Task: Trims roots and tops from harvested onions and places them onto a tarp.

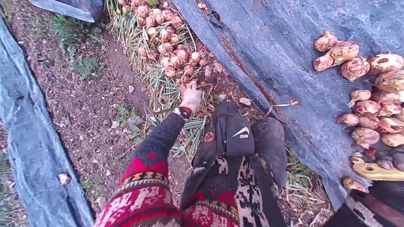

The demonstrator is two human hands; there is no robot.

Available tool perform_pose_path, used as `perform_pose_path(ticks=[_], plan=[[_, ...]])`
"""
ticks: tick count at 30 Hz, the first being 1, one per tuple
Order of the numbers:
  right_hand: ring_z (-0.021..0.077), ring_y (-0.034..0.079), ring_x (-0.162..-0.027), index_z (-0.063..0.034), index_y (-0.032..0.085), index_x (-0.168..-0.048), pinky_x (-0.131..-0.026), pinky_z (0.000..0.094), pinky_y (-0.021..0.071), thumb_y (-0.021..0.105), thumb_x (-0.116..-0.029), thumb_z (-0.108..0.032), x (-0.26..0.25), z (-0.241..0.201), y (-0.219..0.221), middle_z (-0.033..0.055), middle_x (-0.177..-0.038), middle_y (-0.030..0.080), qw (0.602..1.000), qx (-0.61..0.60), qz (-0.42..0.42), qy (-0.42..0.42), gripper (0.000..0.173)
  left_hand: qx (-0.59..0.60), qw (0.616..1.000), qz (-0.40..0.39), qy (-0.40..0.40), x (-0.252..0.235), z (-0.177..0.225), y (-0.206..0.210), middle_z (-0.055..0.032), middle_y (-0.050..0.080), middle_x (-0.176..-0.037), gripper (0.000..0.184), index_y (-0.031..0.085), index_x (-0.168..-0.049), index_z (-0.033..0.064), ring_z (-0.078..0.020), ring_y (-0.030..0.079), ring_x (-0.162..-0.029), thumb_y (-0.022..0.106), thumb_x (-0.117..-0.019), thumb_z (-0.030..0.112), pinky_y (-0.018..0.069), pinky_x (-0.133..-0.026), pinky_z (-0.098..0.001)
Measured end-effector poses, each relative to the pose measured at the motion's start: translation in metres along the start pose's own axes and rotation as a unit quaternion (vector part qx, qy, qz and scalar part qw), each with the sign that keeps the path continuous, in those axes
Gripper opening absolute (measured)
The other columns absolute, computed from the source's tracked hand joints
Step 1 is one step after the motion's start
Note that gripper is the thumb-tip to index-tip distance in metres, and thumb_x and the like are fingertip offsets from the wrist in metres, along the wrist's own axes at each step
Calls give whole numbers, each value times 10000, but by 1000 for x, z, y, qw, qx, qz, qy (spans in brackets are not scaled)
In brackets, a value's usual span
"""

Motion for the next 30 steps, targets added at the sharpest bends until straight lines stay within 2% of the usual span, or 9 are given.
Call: perform_pose_path(ticks=[2,6,10,14,16,18,21,25,30], plan=[[162,646,-618,-101,648,-1069,-555,313,574,288,-1048,-589,-9,33,32,40,-788,651,998,-19,-21,53,607,-11,998,7,55,-18,-9,44,-211,551,-1426,393,698,-1259,142,-486,429,-1386,714,-866,131,315,-1095,-753],[154,643,-529,-215,616,-1270,-433,319,559,295,-1045,-638,15,98,69,19,-743,664,989,0,31,142,576,-34,983,-53,172,-56,-27,120,-208,434,-1577,401,659,-1321,61,-485,248,-1520,611,-926,15,129,-1196,-754],[112,588,-469,-203,610,-1201,-396,275,520,288,-1067,-589,56,134,62,-2,-682,615,968,94,104,208,520,-22,988,-55,142,-76,-54,131,-281,452,-1516,521,621,-1390,151,-568,411,-1371,609,-909,-49,375,-1092,-722],[134,610,-568,-176,499,-1437,-483,302,556,510,-1065,-362,69,154,55,41,-833,650,921,316,105,203,416,22,995,-7,97,-72,-67,120,-281,561,-1372,590,621,-1377,203,-548,539,-1226,748,-810,105,414,-1003,-748],[105,642,-720,-170,417,-1535,-635,295,585,642,-997,-313,66,162,69,36,-1008,677,902,390,59,178,600,100,993,53,30,-57,-68,98,-149,624,-1347,690,619,-1375,266,-422,531,-1294,773,-724,436,360,-1084,-693],[95,672,-843,-125,465,-1522,-723,296,599,695,-961,-310,58,173,88,51,-1174,687,887,443,17,129,634,261,960,100,6,-34,-59,70,-82,642,-1359,819,620,-1384,204,-272,561,-1306,780,-683,596,428,-1112,-539],[159,511,-1362,-169,520,-1498,-1157,423,423,653,-966,-466,43,195,112,48,-1475,558,828,549,-104,46,623,499,855,122,72,17,-30,25,-82,633,-1350,838,593,-1370,108,-164,622,-1213,869,-705,537,532,-1041,-398],[188,682,-1129,-157,537,-1491,-955,482,554,588,-921,-671,49,191,179,84,-1257,709,746,651,-141,-22,770,632,755,12,175,90,33,-29,-71,707,-1177,716,622,-1334,107,-156,708,-970,846,-771,488,625,-826,-382],[92,642,-1181,15,567,-1409,-1035,293,531,559,-1045,-335,71,185,192,126,-1338,654,890,426,-163,-4,505,553,765,-94,316,161,92,-51,-15,700,-1231,657,636,-1345,132,-108,697,-1024,789,-833,514,607,-900,-364]])
Point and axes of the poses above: each hand's wrist, its own x-axis away from the middle knuckle, its own y-axis out of the palm, z = x × y, the point moved 3 cm from there along -x, towards the middle knuckle
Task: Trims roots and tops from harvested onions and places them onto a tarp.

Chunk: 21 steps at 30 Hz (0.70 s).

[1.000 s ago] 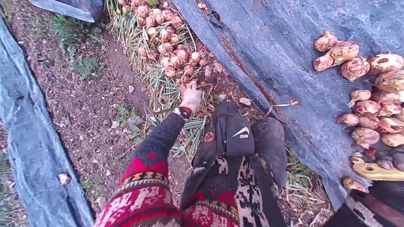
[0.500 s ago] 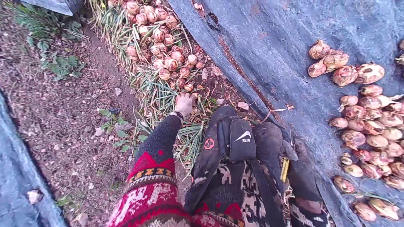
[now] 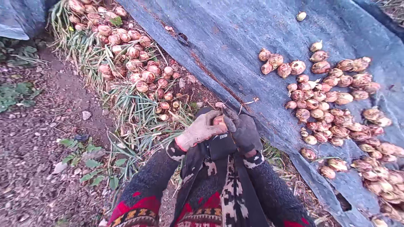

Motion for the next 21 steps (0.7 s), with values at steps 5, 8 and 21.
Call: perform_pose_path(ticks=[5,8,21], plan=[[105,616,-623,-70,742,-1117,-591,305,565,533,-1065,-318,27,11,-13,32,-779,680,995,-60,64,42,328,-131,987,84,36,9,-8,23,-35,670,-1282,699,679,-1290,124,-113,632,-1173,860,-741,518,536,-1032,-356],[79,566,-533,-122,732,-1017,-509,264,522,565,-1043,-391,52,-6,-19,-23,-649,606,955,-296,2,-13,317,-100,973,196,-69,-11,-49,12,-46,705,-1222,652,661,-1315,104,-116,670,-1094,782,-820,511,557,-976,-363],[202,577,-503,-149,634,-1099,-433,417,535,357,-1040,-631,15,71,-39,76,-716,606,921,-262,45,286,559,-362,930,58,3,-37,11,89,10,727,-1123,335,721,-1124,239,-180,712,-1007,481,-1039,456,597,-803,-485]])
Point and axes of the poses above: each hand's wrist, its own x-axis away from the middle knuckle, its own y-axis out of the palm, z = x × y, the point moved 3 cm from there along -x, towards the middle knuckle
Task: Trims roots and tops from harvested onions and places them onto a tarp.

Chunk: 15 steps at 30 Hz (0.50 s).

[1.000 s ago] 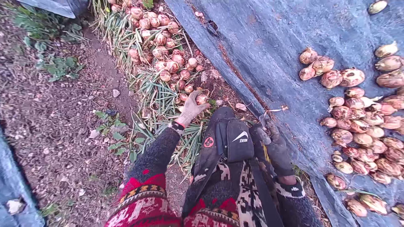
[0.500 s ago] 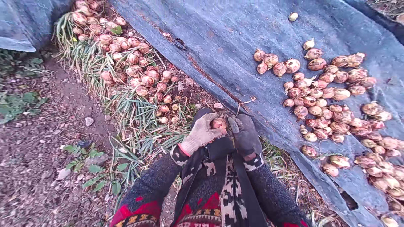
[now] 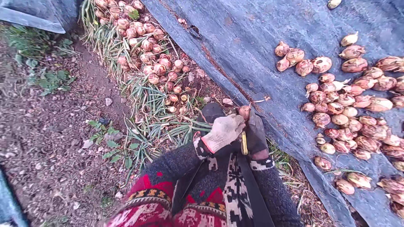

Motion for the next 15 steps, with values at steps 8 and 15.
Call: perform_pose_path(ticks=[8,15], plan=[[151,659,-537,-73,602,-1314,-463,312,577,349,-1063,-506,34,-57,-54,32,-716,664,913,-346,-154,-151,561,-23,983,141,-119,-46,-75,-19,-72,706,-1181,285,731,-1238,209,-249,710,-1007,549,-1021,246,608,-809,-465],[153,618,-572,-151,620,-1159,-486,303,545,180,-1070,-584,40,-115,-101,30,-795,655,971,-89,27,-222,623,-156,920,17,-360,10,-294,-18,-161,591,-1403,349,712,-1243,213,-435,509,-1329,667,-899,174,411,-1041,-702]])
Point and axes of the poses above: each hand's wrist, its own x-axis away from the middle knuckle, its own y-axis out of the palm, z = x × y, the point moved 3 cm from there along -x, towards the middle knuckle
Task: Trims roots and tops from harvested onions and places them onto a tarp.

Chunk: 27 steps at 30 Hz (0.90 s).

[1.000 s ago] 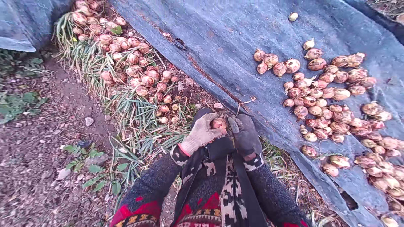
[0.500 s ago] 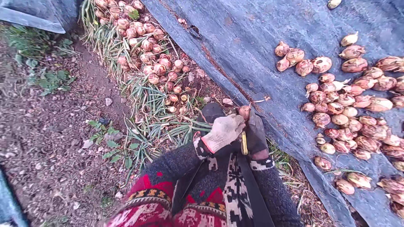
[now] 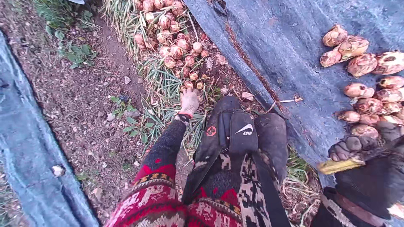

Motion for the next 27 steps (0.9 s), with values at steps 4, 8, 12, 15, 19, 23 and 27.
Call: perform_pose_path(ticks=[4,8,12,15,19,23,27], plan=[[139,614,-533,-138,592,-1204,-450,308,558,361,-1104,-423,7,60,31,10,-783,656,974,180,56,121,379,64,994,-89,21,-46,-44,77,-121,589,-1433,427,630,-1370,228,-366,642,-1206,592,-950,160,538,-970,-608],[131,606,-554,-120,599,-1246,-472,308,554,478,-1078,-376,26,101,41,14,-776,640,959,220,51,172,329,48,990,-128,26,-56,-50,103,-129,522,-1502,611,592,-1413,286,-422,636,-1184,736,-826,197,552,-879,-677],[135,634,-632,-114,539,-1427,-548,313,576,606,-1019,-340,30,124,53,44,-868,675,941,301,0,156,471,46,994,-67,67,-40,-50,86,-56,640,-1372,621,660,-1314,272,-356,574,-1277,778,-713,372,437,-1031,-670],[140,684,-1035,-175,544,-1474,-843,370,612,657,-981,-406,22,136,64,38,-1325,652,907,405,-88,71,556,192,979,22,66,-5,-34,45,-71,631,-1360,725,653,-1307,183,-277,519,-1338,814,-673,495,374,-1153,-542],[194,581,-1289,-181,624,-1412,-1107,437,462,620,-983,-488,25,129,115,88,-1377,635,823,548,-135,-64,527,466,873,42,137,64,9,-25,-91,673,-1226,749,582,-1323,67,-158,667,-1092,878,-724,406,581,-953,-389],[126,642,-1207,-85,544,-1473,-1053,364,522,579,-1004,-514,39,120,152,99,-1356,657,857,482,-176,-43,637,546,801,-39,244,132,74,-76,-55,695,-1234,656,667,-1252,78,-144,685,-1079,883,-740,425,605,-925,-381],[99,631,-1203,15,578,-1396,-1050,295,521,517,-1064,-267,51,120,148,114,-1363,643,954,239,-179,-12,440,460,825,-141,297,184,122,-89,2,715,-1185,650,674,-1272,142,-97,699,-1008,877,-744,463,612,-899,-369]])
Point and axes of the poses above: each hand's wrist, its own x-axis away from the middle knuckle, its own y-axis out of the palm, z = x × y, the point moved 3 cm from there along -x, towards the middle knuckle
